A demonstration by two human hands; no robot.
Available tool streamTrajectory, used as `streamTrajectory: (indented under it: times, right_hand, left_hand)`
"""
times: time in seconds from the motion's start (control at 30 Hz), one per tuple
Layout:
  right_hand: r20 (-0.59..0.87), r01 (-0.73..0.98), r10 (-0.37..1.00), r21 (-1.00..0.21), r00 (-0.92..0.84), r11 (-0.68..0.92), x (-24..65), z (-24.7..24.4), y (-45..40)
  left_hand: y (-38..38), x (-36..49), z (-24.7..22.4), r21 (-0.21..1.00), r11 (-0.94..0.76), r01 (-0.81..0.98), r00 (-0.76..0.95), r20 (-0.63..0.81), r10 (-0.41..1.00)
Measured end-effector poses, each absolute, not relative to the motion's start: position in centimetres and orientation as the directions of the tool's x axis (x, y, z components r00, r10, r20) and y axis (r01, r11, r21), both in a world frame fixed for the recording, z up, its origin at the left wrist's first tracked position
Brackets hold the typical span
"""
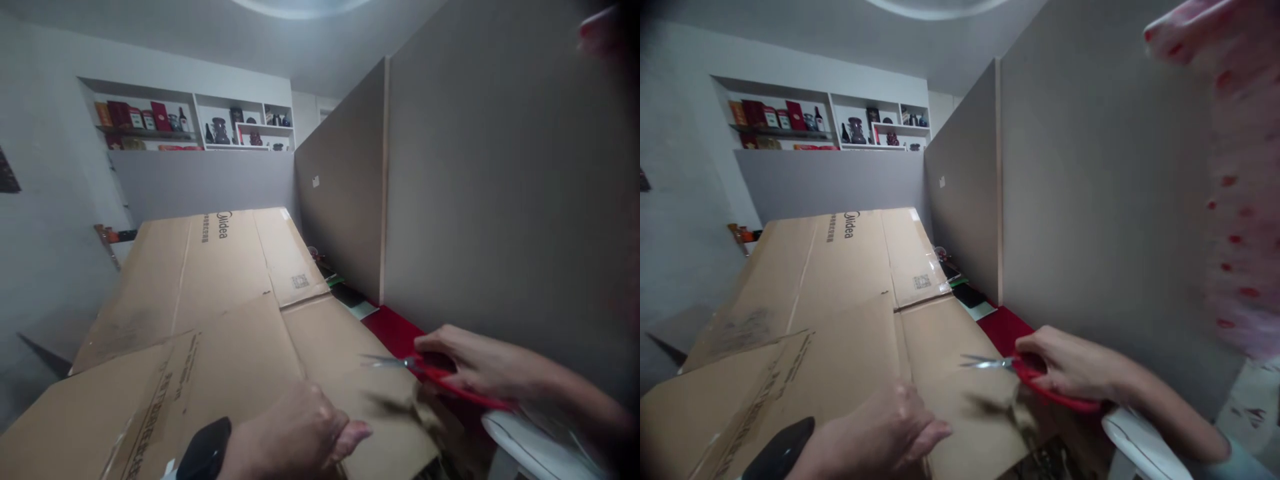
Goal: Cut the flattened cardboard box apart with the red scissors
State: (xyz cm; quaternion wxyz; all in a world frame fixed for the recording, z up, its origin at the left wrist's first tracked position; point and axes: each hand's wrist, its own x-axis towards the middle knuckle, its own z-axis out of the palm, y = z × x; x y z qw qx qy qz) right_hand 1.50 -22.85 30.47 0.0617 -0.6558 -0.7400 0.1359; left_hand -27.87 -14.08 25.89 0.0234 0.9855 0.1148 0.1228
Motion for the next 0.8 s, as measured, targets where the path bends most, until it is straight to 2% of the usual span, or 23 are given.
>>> streamTrajectory:
  times: [0.07, 0.2, 0.33, 0.43, 0.63, 0.8]
  right_hand:
    - [-0.088, 0.970, 0.993, -0.236, -0.085, 0.062, 2.5, 30.9, -20.1]
    - [0.070, 0.986, 0.998, -0.167, -0.004, 0.016, 1.5, 30.5, -12.6]
    - [0.103, 0.996, 0.992, -0.066, 0.072, -0.065, -1.6, 28.7, -4.0]
    - [0.148, 0.995, 0.984, 0.016, 0.099, -0.103, -3.3, 27.2, 0.2]
    - [0.275, 0.982, 0.960, 0.163, 0.047, -0.095, -5.5, 24.9, 0.6]
    - [0.259, 0.982, 0.958, 0.173, -0.123, 0.080, -8.8, 23.4, -1.2]
  left_hand:
    - [-14.1, -27.8, 25.2, 0.039, -0.978, 0.203, 0.949, 0.239, 0.206]
    - [-14.1, -27.5, 24.5, 0.030, -0.986, 0.163, 0.962, 0.218, 0.166]
    - [-13.9, -27.3, 25.2, 0.114, -0.991, 0.076, 0.992, 0.088, 0.086]
    - [-13.7, -27.5, 25.2, 0.062, -0.998, -0.003, 0.999, 0.034, -0.001]
    - [-13.5, -28.1, 23.0, -0.067, -0.990, -0.125, 0.985, 0.114, -0.132]
    - [-13.7, -27.6, 22.7, -0.062, -0.995, -0.072, 0.982, 0.168, -0.081]
